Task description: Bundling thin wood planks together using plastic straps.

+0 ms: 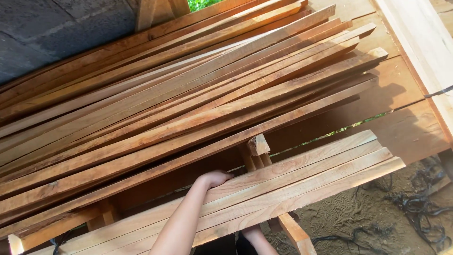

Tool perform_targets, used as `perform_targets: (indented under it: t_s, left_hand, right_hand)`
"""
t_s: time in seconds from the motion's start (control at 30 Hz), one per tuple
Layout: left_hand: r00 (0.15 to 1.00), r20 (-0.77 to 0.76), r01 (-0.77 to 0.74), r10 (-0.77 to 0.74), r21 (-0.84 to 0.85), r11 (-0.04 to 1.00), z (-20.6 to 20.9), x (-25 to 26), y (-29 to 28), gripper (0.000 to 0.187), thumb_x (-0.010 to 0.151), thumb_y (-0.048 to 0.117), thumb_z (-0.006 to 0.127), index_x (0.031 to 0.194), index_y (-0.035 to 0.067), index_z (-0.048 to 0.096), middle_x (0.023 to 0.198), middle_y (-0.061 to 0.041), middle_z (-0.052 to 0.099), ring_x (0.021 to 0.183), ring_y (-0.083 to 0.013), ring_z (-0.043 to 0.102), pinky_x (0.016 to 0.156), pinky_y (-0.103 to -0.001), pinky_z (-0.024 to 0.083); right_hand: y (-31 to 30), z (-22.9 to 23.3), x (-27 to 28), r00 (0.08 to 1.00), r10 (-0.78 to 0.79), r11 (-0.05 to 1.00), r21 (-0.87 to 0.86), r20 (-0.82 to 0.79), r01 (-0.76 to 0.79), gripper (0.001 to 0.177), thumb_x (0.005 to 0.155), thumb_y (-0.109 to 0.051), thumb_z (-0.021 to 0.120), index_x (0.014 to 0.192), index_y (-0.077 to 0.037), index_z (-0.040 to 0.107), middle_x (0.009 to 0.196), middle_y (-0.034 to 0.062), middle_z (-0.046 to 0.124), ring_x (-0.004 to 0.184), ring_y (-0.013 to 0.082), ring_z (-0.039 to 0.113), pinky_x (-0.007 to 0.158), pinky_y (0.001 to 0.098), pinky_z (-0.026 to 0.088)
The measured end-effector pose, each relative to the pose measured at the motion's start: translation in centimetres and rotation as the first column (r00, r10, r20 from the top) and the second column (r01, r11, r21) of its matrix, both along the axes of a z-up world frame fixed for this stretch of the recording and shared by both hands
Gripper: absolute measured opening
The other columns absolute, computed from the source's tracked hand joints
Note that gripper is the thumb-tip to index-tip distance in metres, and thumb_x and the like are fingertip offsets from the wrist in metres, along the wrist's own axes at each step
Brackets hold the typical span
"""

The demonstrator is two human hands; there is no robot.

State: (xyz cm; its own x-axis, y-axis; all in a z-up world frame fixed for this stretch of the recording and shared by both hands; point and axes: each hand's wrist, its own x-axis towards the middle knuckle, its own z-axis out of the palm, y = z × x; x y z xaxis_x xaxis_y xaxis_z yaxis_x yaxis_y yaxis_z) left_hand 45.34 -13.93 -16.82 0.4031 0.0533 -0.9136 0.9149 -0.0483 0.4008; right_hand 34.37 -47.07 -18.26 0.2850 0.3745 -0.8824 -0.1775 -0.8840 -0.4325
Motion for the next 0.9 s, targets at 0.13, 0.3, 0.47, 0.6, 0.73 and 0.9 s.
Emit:
perform_targets:
  t_s: [0.13,0.3,0.47,0.6,0.73,0.9]
  left_hand:
    - [0.998,-0.025,-0.052,0.051,-0.051,0.997,7.9,2.1,-0.2,0.097,0.081,0.082,0.063,0.139,0.005,0.063,0.147,-0.023,0.057,0.143,-0.0394,0.047,0.12,-0.049,0.038]
    - [0.992,-0.107,-0.081,0.067,-0.139,0.987,6.4,3.0,0.0,0.094,0.082,0.076,0.068,0.145,0.006,0.06,0.147,-0.018,0.06,0.14,-0.0316,0.053,0.114,-0.043,0.045]
    - [1.0,0.03,0.007,-0.006,-0.038,0.999,1.4,4.1,-1.4,0.081,0.082,0.074,0.069,0.131,0.01,0.07,0.136,-0.019,0.067,0.134,-0.0369,0.058,0.11,-0.048,0.049]
    - [0.972,0.036,0.217,-0.234,0.252,0.943,-6.0,3.5,-1.2,0.059,0.094,0.073,0.052,0.126,0.028,0.074,0.129,-0.005,0.072,0.129,-0.0264,0.063,0.107,-0.043,0.051]
    - [0.992,0.099,0.011,-0.072,0.517,0.856,2.7,4.2,-0.4,0.059,0.103,0.058,0.037,0.14,0.018,0.061,0.133,-0.011,0.067,0.122,-0.0336,0.062,0.103,-0.046,0.05]
    - [0.88,0.474,-0.345,0.029,0.597,0.725,14.6,3.6,-1.8,0.038,0.101,0.037,0.047,0.089,0.01,0.071,0.086,-0.009,0.077,0.078,-0.0356,0.069,0.075,-0.044,0.055]
  right_hand:
    - [1.4,-2.7,-0.3,0.999,0.034,0.999,0.015,-0.002,-0.034,0.033,0.1,-0.031,0.053,0.118,-0.01,0.071,0.093,0.0056,0.078,0.072,0.0172,0.069,0.066,0.0302,0.056]
    - [1.7,-8.8,0.9,0.996,0.09,0.995,0.036,0.019,-0.091,0.033,0.101,-0.032,0.052,0.116,-0.01,0.071,0.091,0.0053,0.077,0.07,0.0175,0.069,0.065,0.0304,0.057]
    - [0.2,-13.0,2.5,0.989,0.147,0.988,0.039,0.028,-0.148,0.033,0.102,-0.033,0.05,0.113,-0.01,0.07,0.089,0.0051,0.077,0.069,0.0177,0.069,0.065,0.0306,0.057]
    - [0.4,-13.1,4.8,0.979,0.2,0.977,0.067,0.04,-0.202,0.033,0.103,-0.033,0.049,0.111,-0.009,0.07,0.088,0.0049,0.076,0.068,0.0179,0.07,0.064,0.0307,0.057]
    - [0.6,-9.6,8.5,0.971,0.231,0.967,0.097,0.061,-0.236,0.034,0.103,-0.034,0.048,0.109,-0.009,0.07,0.086,0.0047,0.076,0.067,0.0181,0.07,0.063,0.0308,0.058]
    - [1.2,7.0,12.9,0.979,0.147,0.941,0.286,0.138,-0.181,0.025,0.093,-0.026,0.06,0.107,-0.011,0.075,0.073,0.001,0.077,0.062,0.0159,0.069,0.064,0.0274,0.057]
